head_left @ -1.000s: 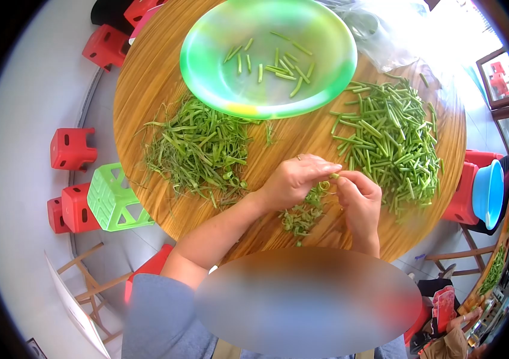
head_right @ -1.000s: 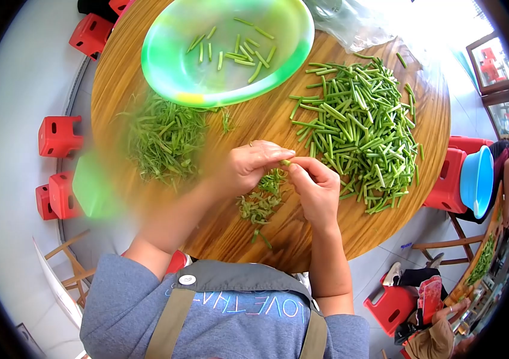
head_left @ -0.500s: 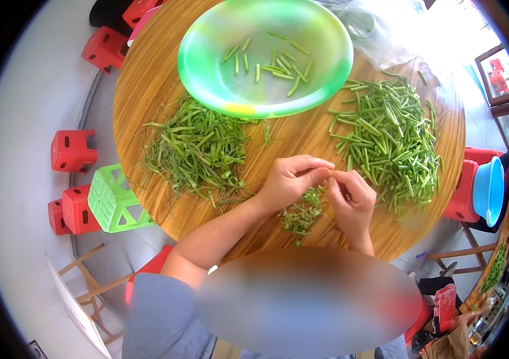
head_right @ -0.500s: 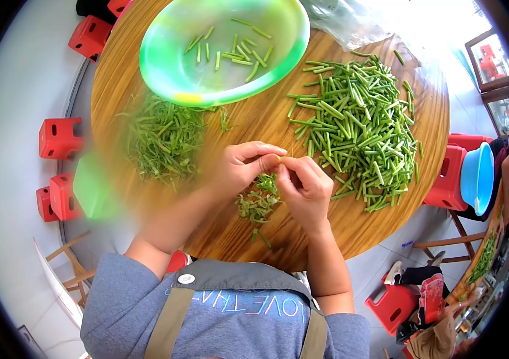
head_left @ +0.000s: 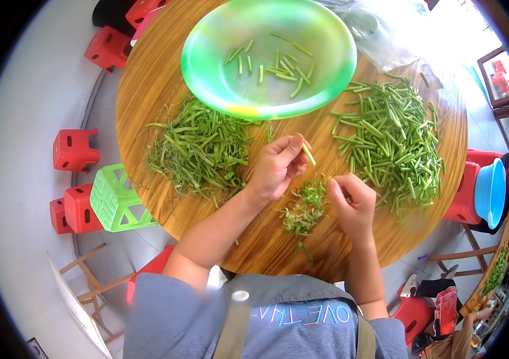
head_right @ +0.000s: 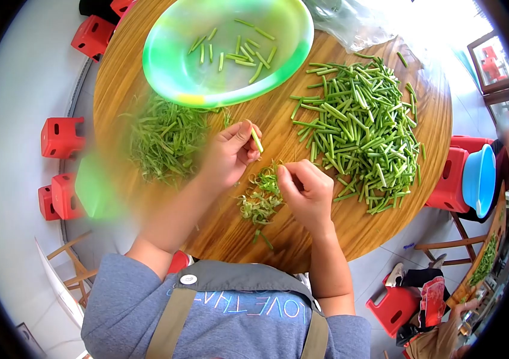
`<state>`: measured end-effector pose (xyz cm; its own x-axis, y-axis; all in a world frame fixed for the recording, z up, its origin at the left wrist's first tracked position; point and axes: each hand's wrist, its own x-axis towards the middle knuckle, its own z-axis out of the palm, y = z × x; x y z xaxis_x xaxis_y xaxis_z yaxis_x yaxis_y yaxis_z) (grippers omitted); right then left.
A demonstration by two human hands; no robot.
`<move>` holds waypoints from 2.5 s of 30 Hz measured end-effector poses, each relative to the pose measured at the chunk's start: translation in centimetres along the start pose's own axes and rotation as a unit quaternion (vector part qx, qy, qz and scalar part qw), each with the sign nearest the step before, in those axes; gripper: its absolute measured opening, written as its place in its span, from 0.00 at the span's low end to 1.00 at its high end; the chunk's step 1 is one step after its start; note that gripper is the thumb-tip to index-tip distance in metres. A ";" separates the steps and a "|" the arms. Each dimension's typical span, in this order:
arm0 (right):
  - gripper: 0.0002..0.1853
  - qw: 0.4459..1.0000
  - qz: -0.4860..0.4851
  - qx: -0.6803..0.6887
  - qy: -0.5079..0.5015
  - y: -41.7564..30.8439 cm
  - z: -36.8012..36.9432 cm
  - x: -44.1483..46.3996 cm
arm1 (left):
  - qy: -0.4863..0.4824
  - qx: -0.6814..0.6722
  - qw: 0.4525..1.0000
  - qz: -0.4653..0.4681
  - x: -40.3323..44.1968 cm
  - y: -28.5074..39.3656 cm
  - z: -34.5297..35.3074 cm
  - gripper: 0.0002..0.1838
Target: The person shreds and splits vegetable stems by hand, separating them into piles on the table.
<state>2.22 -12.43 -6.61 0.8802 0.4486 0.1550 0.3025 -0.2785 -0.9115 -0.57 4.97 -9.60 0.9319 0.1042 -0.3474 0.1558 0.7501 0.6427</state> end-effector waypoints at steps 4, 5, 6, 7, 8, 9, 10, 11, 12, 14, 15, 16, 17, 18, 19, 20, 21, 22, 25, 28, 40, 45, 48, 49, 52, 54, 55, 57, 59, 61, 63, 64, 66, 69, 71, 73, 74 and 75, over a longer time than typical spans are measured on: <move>0.03 0.998 -0.040 -0.032 -0.040 0.0 0.3 0.1 | -0.017 0.005 1.000 0.015 0.0 -0.2 -0.2 0.13; 0.03 0.998 -0.042 -0.031 -0.044 0.1 0.5 0.0 | -0.017 0.015 1.000 0.017 0.0 -0.3 -0.3 0.13; 0.03 0.997 -0.044 -0.031 -0.047 0.0 0.6 0.0 | -0.017 0.024 0.999 0.018 0.0 -0.4 -0.2 0.13; 0.03 0.997 -0.046 -0.031 -0.051 0.0 0.7 0.0 | -0.011 0.042 0.999 0.021 0.0 -0.4 0.0 0.13; 0.04 0.995 -0.061 -0.048 -0.067 0.2 0.6 0.0 | -0.004 0.060 0.998 0.023 -0.1 -0.3 0.1 0.14; 0.05 0.995 -0.059 -0.058 -0.060 0.0 0.6 0.1 | 0.003 0.078 0.997 0.025 -0.2 -0.3 0.2 0.14; 0.06 0.995 -0.056 -0.067 -0.054 -0.3 0.6 0.1 | 0.012 0.091 0.995 0.042 -0.2 -0.6 0.2 0.12; 0.06 0.995 -0.053 -0.076 -0.048 -0.5 0.5 0.1 | 0.013 0.103 0.993 0.054 -0.4 -0.6 0.4 0.12; 0.08 0.995 -0.060 -0.062 -0.043 -0.5 0.4 0.1 | 0.015 0.115 0.991 0.066 -0.5 -0.5 0.6 0.11; 0.09 0.997 -0.046 -0.048 -0.037 -0.2 0.1 0.0 | -0.001 0.138 0.985 0.105 -0.7 -0.2 0.5 0.10; 0.09 0.998 -0.040 -0.040 -0.034 -0.1 0.1 0.0 | 0.005 0.144 0.982 0.126 -0.9 -0.1 0.8 0.10; 0.09 0.998 -0.054 -0.032 -0.021 0.1 0.3 0.0 | 0.010 0.149 0.978 0.148 -1.1 0.0 1.2 0.10; 0.09 0.997 -0.069 -0.024 -0.007 0.2 0.6 0.0 | 0.016 0.155 0.973 0.169 -1.5 0.1 1.5 0.10; 0.09 0.996 -0.083 -0.016 0.007 0.3 0.7 0.1 | 0.025 0.164 0.969 0.181 -1.8 0.4 1.7 0.10; 0.09 0.995 -0.099 -0.023 -0.002 0.3 0.6 0.1 | 0.026 0.187 0.959 0.209 -2.2 0.7 2.0 0.09; 0.09 0.993 -0.115 -0.030 -0.011 0.3 0.4 0.1 | 0.027 0.211 0.948 0.237 -2.7 1.2 2.4 0.09; 0.09 0.991 -0.131 -0.038 -0.021 0.3 0.3 0.1 | 0.028 0.233 0.935 0.265 -3.2 1.6 2.8 0.09; 0.08 0.988 -0.149 -0.030 -0.017 0.6 0.4 0.1 | 0.052 0.231 0.928 0.289 -3.7 2.0 3.4 0.09; 0.09 0.996 -0.062 -0.036 -0.050 0.0 0.4 -0.4 | 0.082 0.321 0.851 0.407 -4.2 3.6 4.2 0.09; 0.10 0.995 -0.082 -0.054 -0.036 0.5 0.8 -0.6 | 0.118 0.385 0.774 0.488 -3.6 5.8 4.3 0.10; 0.06 0.981 -0.184 -0.059 -0.027 0.8 1.2 -0.5 | 0.111 0.576 0.672 0.452 -0.2 7.3 5.7 0.12; 0.06 0.995 -0.090 -0.036 -0.028 0.3 0.9 -0.8 | 0.080 0.463 0.751 0.463 -0.1 7.5 5.9 0.09; 0.04 0.999 -0.039 0.029 0.008 -1.5 0.6 -0.5 | 0.063 0.365 0.821 0.434 -1.3 8.3 6.1 0.10; 0.05 0.997 -0.067 0.021 0.018 -1.3 1.0 -0.4 | 0.059 0.334 0.841 0.421 -1.9 8.8 6.4 0.10; 0.10 0.995 -0.097 -0.008 -0.004 -0.4 0.8 -0.6 | 0.019 0.146 0.922 0.357 -3.7 10.1 5.9 0.16; 0.10 0.981 -0.174 -0.082 -0.005 -0.1 0.8 -0.2 | -0.020 -0.008 0.950 0.310 -4.7 11.2 5.1 0.17; 0.11 0.969 -0.213 -0.121 -0.005 0.0 0.7 -0.1 | -0.042 -0.086 0.954 0.284 -5.2 11.7 4.7 0.17; 0.17 0.994 -0.078 -0.010 -0.070 -0.1 0.5 -0.4 | -0.046 -0.137 0.955 0.260 -6.7 12.2 4.1 0.18; 0.22 0.984 0.016 0.167 -0.065 0.1 0.8 -0.5 | -0.079 -0.163 0.955 0.236 -8.1 12.5 2.6 0.20; 0.26 0.978 0.044 0.192 -0.064 -0.4 0.4 -0.7 | -0.110 -0.164 0.955 0.221 -10.3 11.8 1.2 0.21; 0.26 0.972 0.093 0.215 -0.005 -1.7 0.4 -1.8 | -0.131 -0.146 0.959 0.206 -12.5 10.3 -0.5 0.21; 0.24 0.972 0.100 0.210 0.022 -1.6 0.2 -2.9 | -0.115 -0.120 0.967 0.195 -13.4 9.2 -1.6 0.21; 0.21 0.983 0.118 0.116 0.079 -1.7 -0.4 -6.2 | -0.100 -0.050 0.979 0.169 -15.3 6.5 -3.9 0.22; 0.15 0.973 0.060 -0.128 0.183 0.8 -1.0 -12.9 | -0.137 0.022 0.981 0.138 -17.6 2.7 -6.7 0.23; 0.12 0.939 0.004 -0.255 0.231 1.9 -1.0 -16.4 | -0.189 0.064 0.978 0.059 -18.2 0.3 -9.1 0.21; 0.10 0.887 -0.075 -0.348 0.293 2.6 -0.3 -17.1 | -0.245 0.096 0.965 -0.011 -19.0 -0.8 -9.6 0.20; 0.10 0.899 -0.014 -0.314 0.306 1.7 0.2 -16.9 | -0.297 0.145 0.942 -0.051 -19.4 -0.7 -9.5 0.21; 0.10 0.898 -0.010 -0.309 0.312 1.4 0.2 -16.9 | -0.345 0.197 0.914 -0.085 -19.5 -0.3 -9.5 0.22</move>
<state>-12.30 -20.29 -10.60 0.8474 -0.0505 0.5286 0.2970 -0.7802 -0.5506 -21.91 8.91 -9.55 0.8466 -0.5308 -0.0389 0.2963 0.4093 0.8629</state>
